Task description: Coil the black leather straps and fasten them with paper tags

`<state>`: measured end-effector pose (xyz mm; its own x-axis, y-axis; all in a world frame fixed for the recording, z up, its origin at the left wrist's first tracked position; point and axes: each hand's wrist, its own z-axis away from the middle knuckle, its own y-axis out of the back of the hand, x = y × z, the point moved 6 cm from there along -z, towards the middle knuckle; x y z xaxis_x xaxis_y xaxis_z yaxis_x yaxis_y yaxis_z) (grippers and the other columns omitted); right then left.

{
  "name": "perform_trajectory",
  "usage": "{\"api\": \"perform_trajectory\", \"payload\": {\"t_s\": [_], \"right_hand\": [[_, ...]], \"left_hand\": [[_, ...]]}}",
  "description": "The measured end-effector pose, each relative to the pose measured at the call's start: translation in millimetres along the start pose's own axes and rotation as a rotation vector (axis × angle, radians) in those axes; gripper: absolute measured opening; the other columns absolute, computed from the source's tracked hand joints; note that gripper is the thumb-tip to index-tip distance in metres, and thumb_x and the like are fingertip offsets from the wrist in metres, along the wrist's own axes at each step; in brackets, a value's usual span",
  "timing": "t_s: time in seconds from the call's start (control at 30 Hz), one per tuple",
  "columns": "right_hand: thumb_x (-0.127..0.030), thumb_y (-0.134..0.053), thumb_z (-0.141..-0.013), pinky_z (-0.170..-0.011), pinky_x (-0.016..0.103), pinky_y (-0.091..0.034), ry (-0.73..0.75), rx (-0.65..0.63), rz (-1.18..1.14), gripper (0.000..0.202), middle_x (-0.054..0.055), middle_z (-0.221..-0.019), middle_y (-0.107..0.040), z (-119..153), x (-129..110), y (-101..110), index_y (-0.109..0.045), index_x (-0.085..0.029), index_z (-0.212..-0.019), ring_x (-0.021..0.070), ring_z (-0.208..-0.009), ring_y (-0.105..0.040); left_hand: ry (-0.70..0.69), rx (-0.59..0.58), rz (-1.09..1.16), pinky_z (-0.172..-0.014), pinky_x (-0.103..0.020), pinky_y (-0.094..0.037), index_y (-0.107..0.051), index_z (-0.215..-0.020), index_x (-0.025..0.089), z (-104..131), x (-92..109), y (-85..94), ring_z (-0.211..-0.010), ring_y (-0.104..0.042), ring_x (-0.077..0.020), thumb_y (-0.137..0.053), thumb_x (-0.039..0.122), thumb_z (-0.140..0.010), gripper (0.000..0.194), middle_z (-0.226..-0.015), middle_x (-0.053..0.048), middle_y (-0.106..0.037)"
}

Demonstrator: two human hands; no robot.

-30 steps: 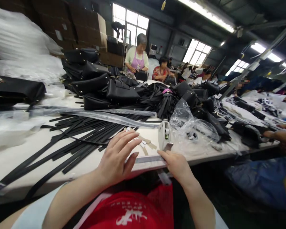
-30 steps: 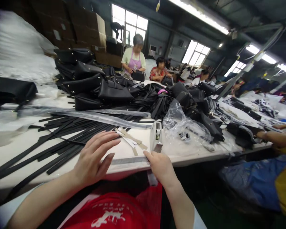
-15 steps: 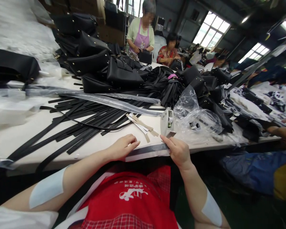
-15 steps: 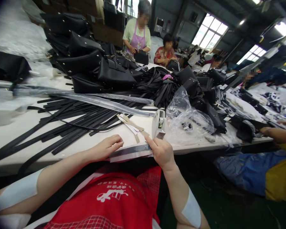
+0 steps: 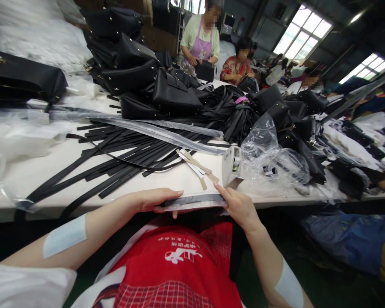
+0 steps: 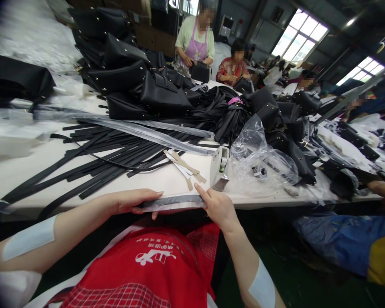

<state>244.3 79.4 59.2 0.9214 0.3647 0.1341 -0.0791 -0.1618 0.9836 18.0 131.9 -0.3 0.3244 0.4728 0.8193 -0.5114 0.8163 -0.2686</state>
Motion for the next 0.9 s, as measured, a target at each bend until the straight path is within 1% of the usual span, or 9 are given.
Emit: {"api": "perform_trajectory", "payload": {"t_s": [0.2,0.33,0.43,0.5,0.57,0.63,0.73,0.83,0.9], "right_hand": [[-0.012,-0.055,-0.084,-0.066,0.026,-0.043,0.019,-0.083,-0.049,0.063,0.005,-0.084,-0.063,-5,-6,-8,-0.041,-0.027,-0.144,0.0184,-0.075,-0.058],[-0.01,-0.048,-0.086,-0.084,0.029,-0.046,-0.101,-0.043,-0.406,0.054,0.008,-0.099,-0.068,-11,6,-19,-0.049,-0.023,-0.138,0.02,-0.092,-0.062],[-0.024,-0.044,-0.094,-0.093,0.034,-0.046,-0.171,-0.132,-0.944,0.033,0.008,-0.107,-0.07,-19,-17,-34,-0.064,-0.02,-0.12,0.0206,-0.101,-0.062],[-0.038,-0.045,-0.095,-0.091,0.035,-0.048,-0.117,-0.307,-1.312,0.034,0.007,-0.097,-0.072,-24,-56,-40,-0.069,-0.017,-0.108,0.0196,-0.094,-0.065],[-0.047,-0.049,-0.092,-0.082,0.032,-0.051,-0.049,-0.46,-1.643,0.04,0.006,-0.083,-0.072,-26,-96,-34,-0.067,-0.015,-0.106,0.0164,-0.08,-0.066],[-0.051,-0.053,-0.09,-0.067,0.025,-0.051,-0.046,-0.507,-1.88,0.043,0.005,-0.075,-0.071,-27,-118,-20,-0.065,-0.013,-0.107,0.0119,-0.065,-0.063],[-0.05,-0.061,-0.085,-0.047,0.018,-0.042,-0.161,-0.353,-2.017,0.04,0.002,-0.062,-0.067,-33,-104,-1,-0.066,-0.012,-0.096,0.0079,-0.047,-0.054],[-0.044,-0.065,-0.08,-0.041,0.019,-0.037,-0.314,-0.016,-2.118,0.032,-0.005,-0.04,-0.051,-40,-57,5,-0.065,-0.013,-0.076,0.0055,-0.032,-0.037],[-0.043,-0.063,-0.078,-0.04,0.021,-0.037,-0.419,0.095,-2.117,0.03,-0.009,-0.033,-0.038,-43,-29,-4,-0.06,-0.015,-0.068,0.0047,-0.029,-0.027]], "left_hand": [[0.014,-0.137,-0.054,-0.034,-0.023,-0.009,-0.069,-0.085,0.01,2,-3,-8.5,-0.036,-0.026,-0.0072,-0.053,0.062,-0.082,0.055,-0.053,-0.005,-0.062],[-0.026,-0.24,0.068,-0.034,-0.022,-0.012,-0.066,-0.077,0.01,15,9,-21.2,-0.031,-0.025,-0.0059,-0.055,0.051,-0.087,0.044,-0.04,0.002,-0.049],[-0.295,-0.124,0.298,-0.041,-0.02,-0.03,-0.066,-0.086,0.01,22,53,-21.0,-0.037,-0.042,-0.0067,-0.055,0.043,-0.09,0.034,-0.054,-0.002,-0.061],[-0.499,-0.011,0.411,-0.062,-0.024,-0.047,-0.064,-0.106,0.012,20,83,-15.7,-0.064,-0.064,-0.0135,-0.059,0.036,-0.088,0.03,-0.086,-0.008,-0.072],[-0.649,0.161,0.383,-0.088,-0.032,-0.047,-0.058,-0.12,0.016,10,103,-6.7,-0.1,-0.064,-0.0209,-0.06,0.032,-0.087,0.037,-0.114,-0.011,-0.068],[-0.736,0.392,0.128,-0.098,-0.036,-0.04,-0.06,-0.118,0.018,0,109,1.7,-0.112,-0.058,-0.0227,-0.054,0.034,-0.09,0.032,-0.12,-0.011,-0.064],[-0.706,0.585,-0.453,-0.09,-0.036,-0.042,-0.063,-0.108,0.017,-15,99,-2.5,-0.092,-0.06,-0.0222,-0.043,0.038,-0.094,0.033,-0.096,-0.009,-0.068],[-0.626,0.489,-0.813,-0.071,-0.032,-0.043,-0.063,-0.098,0.016,-18,78,-22.7,-0.067,-0.055,-0.0191,-0.029,0.039,-0.096,0.041,-0.071,-0.003,-0.06],[-0.628,0.396,-0.903,-0.067,-0.03,-0.041,-0.064,-0.09,0.016,-12,71,-37.1,-0.064,-0.053,-0.018,-0.023,0.041,-0.097,0.048,-0.067,-0.002,-0.058]]}}
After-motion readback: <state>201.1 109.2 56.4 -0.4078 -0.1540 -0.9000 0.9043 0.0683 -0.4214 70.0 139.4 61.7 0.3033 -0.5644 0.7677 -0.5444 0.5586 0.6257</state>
